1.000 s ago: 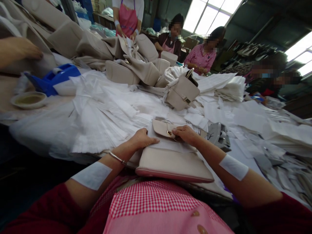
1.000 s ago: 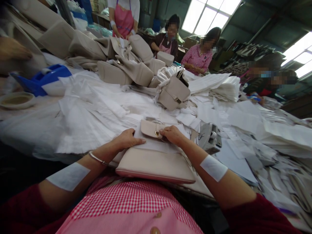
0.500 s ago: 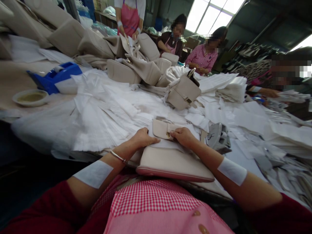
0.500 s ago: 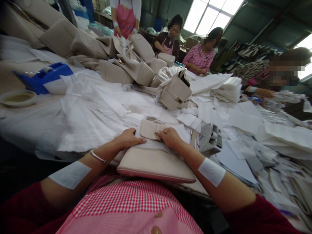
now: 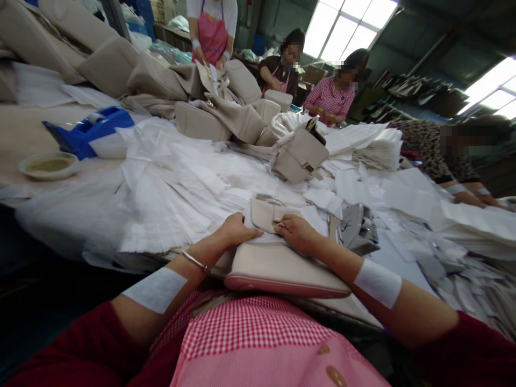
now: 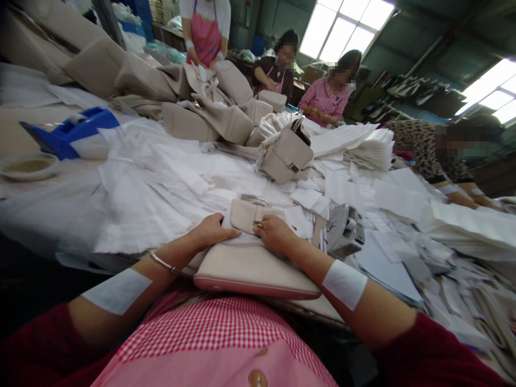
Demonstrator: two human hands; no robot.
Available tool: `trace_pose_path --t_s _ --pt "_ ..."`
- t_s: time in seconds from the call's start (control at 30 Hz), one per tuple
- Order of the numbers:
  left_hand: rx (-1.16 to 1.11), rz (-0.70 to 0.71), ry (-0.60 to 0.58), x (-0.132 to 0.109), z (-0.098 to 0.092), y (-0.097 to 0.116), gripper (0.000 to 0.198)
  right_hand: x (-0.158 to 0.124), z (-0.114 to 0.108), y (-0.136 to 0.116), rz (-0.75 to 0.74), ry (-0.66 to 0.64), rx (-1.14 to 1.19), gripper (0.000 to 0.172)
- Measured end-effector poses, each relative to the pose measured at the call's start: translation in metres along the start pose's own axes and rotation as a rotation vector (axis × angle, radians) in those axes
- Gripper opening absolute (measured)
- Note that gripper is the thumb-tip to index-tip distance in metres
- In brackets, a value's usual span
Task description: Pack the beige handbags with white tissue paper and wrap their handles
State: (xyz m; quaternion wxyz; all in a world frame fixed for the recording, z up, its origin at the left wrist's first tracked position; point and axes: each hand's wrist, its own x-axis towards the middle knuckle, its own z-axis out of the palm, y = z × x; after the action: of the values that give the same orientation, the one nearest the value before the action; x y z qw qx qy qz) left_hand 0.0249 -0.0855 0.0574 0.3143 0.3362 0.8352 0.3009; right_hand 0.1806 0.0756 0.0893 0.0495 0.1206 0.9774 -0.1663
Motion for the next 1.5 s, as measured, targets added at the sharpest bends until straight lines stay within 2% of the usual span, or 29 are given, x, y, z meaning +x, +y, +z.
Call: trace_pose_path --t_s 0.27,0.5,0.6,0.7,0.9,0.97,1.07,1.1,1.33,1.5 --pt "-0.019 -0.011 -0.001 -0.004 -0.003 0.0 0.07 0.0 -0.016 0.007 0.096 -0.041 0.165 0.041" --pt "-0.021 -0.009 -0.014 -0.009 -0.008 0.004 0.074 -0.015 -0.032 0.013 0.248 0.03 0.319 0.052" --pt "0.001 -0.026 -0.02 -0.009 -0.009 0.007 0.081 -0.021 -0.036 0.013 0.192 0.056 0.386 0.049" --pt "0.012 -0.045 -0.025 -0.009 -0.009 0.009 0.085 -0.024 -0.039 0.01 0.049 0.032 0.367 0.042" --pt "0.006 -0.057 -0.03 -0.011 -0.01 0.011 0.08 -0.025 -0.039 0.006 -0.121 -0.002 0.262 0.064" --pt "-0.002 -0.057 -0.025 -0.011 -0.01 0.011 0.079 -0.024 -0.039 0.007 -0.137 0.02 0.247 0.059" --pt "-0.02 -0.06 -0.015 -0.011 -0.009 0.011 0.078 -0.021 -0.036 0.009 -0.135 0.088 0.273 0.028" --pt "-0.028 -0.057 -0.012 -0.011 -0.009 0.011 0.078 -0.019 -0.035 0.01 -0.121 0.103 0.301 0.022" --pt "-0.075 -0.065 0.002 -0.01 -0.007 0.007 0.08 -0.014 -0.035 0.012 -0.023 0.099 0.419 0.026" --pt "-0.095 -0.092 0.0 -0.004 -0.005 0.005 0.084 -0.024 -0.026 -0.001 -0.163 0.035 0.276 0.025"
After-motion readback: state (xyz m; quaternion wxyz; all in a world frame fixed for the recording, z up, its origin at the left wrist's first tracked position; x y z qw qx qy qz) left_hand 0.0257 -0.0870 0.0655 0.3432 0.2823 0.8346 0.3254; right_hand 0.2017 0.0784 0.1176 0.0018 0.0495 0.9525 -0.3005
